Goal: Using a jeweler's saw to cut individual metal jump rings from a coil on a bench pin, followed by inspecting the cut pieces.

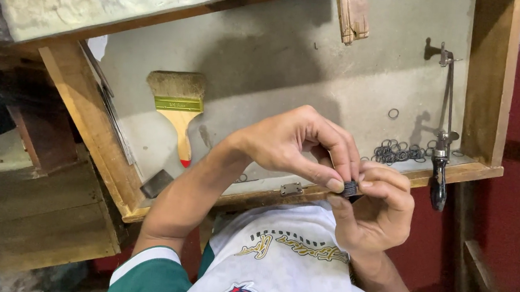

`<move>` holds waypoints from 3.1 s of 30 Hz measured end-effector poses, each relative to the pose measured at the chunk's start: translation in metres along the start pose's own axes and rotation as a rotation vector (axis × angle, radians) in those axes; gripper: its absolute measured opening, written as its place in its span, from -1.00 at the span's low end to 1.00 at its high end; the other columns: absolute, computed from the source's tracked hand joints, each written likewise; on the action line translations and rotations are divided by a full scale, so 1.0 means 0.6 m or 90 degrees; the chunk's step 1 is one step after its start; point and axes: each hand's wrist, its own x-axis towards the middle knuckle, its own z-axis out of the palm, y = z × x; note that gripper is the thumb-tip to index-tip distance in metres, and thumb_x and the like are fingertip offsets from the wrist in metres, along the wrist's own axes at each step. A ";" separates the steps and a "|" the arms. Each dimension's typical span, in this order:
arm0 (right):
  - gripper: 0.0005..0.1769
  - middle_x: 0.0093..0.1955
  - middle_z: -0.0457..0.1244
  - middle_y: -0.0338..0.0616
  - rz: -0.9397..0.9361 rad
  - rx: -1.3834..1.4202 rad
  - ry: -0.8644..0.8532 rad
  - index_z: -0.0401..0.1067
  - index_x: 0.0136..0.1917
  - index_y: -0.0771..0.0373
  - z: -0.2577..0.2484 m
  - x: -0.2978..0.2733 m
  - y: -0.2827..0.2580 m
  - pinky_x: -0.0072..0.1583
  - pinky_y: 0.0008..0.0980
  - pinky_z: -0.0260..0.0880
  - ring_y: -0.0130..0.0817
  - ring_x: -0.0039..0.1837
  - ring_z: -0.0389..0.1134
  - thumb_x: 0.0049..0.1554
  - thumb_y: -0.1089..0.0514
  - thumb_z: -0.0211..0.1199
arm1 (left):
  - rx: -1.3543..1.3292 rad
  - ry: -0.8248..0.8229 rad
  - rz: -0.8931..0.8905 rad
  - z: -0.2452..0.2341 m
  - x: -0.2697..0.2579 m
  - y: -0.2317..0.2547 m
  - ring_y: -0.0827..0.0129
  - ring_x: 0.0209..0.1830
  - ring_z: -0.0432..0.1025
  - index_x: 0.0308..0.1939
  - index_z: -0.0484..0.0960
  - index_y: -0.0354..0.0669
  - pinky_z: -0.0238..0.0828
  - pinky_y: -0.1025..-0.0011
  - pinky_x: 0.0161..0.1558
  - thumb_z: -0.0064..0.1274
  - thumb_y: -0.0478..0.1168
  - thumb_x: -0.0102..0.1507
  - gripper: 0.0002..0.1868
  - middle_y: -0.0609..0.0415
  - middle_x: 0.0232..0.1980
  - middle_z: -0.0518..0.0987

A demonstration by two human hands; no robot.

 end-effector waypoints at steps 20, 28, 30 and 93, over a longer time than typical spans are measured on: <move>-0.75 0.01 0.30 0.32 0.160 0.212 0.087 0.32 0.01 0.50 -0.023 0.020 0.024 -0.16 -0.31 0.60 -0.05 0.02 0.49 0.13 0.40 0.34 | 1.288 0.592 -0.033 -0.256 -0.029 0.072 0.31 -0.47 0.51 -0.31 0.70 0.23 0.44 0.32 -0.36 0.46 -0.06 0.15 -0.81 0.36 -0.44 0.55; -0.79 0.05 0.35 0.36 0.175 0.190 0.058 0.36 0.02 0.52 -0.026 0.028 0.029 -0.05 -0.31 0.57 -0.03 0.12 0.49 0.13 0.44 0.32 | 0.635 0.484 0.098 -0.027 0.039 0.029 0.48 -0.31 0.57 0.02 0.68 0.08 0.48 0.54 -0.25 0.22 -0.13 0.37 -0.84 0.20 -0.22 0.69; -0.80 0.04 0.38 0.34 0.170 0.175 0.056 0.39 0.00 0.52 -0.030 0.030 0.039 0.02 -0.27 0.58 -0.01 0.15 0.49 0.12 0.44 0.34 | 0.364 0.389 0.064 0.020 0.046 -0.002 0.61 -0.38 0.57 0.08 0.68 0.09 0.47 0.64 -0.34 0.12 -0.12 0.40 -0.82 0.19 -0.28 0.73; -0.76 -0.55 0.09 -0.16 0.101 -0.041 -0.017 0.50 0.02 0.62 0.077 0.165 0.186 -0.29 -0.55 0.28 -0.60 -0.47 0.07 0.10 0.51 0.48 | -0.412 0.562 0.111 -0.122 0.066 -0.202 0.34 -0.31 0.61 -0.16 0.68 -0.47 0.65 0.24 -0.10 0.22 -0.38 0.25 -0.85 -0.05 -0.38 0.60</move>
